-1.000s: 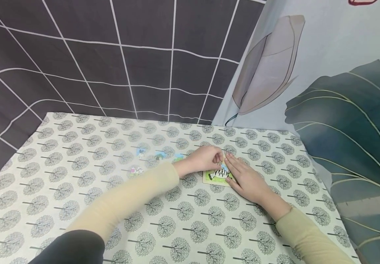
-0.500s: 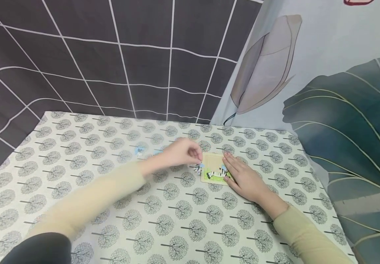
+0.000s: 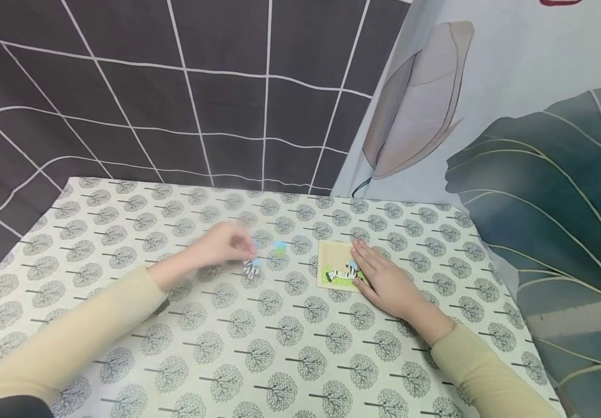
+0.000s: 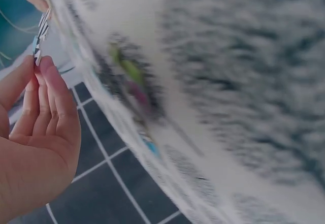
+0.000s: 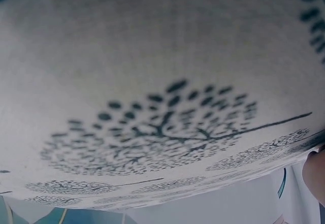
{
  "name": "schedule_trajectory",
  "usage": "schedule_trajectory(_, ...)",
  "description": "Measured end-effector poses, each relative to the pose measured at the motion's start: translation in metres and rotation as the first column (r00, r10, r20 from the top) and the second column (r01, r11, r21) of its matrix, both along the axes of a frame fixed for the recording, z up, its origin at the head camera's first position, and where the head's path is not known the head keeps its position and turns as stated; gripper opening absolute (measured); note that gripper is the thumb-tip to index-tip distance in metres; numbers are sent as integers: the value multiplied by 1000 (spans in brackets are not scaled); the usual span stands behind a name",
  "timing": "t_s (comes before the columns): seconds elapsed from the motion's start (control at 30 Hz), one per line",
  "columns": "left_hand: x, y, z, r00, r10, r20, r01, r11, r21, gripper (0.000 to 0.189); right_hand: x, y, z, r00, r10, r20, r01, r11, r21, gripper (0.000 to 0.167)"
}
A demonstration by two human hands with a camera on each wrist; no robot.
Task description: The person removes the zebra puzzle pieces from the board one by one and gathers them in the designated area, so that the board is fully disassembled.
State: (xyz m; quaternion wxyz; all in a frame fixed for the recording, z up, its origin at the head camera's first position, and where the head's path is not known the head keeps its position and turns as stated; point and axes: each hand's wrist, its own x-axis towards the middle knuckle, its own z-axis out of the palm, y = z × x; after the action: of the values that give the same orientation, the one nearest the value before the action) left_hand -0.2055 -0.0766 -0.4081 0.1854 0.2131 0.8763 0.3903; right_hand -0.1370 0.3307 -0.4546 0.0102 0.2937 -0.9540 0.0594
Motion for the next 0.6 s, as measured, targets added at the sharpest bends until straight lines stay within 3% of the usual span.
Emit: schedule_trajectory(0.6, 2, -13, -6, 999, -6, -45, 1, 995, -105, 10, 0, -2, 1, 999, -20, 38, 20, 1000, 7, 71)
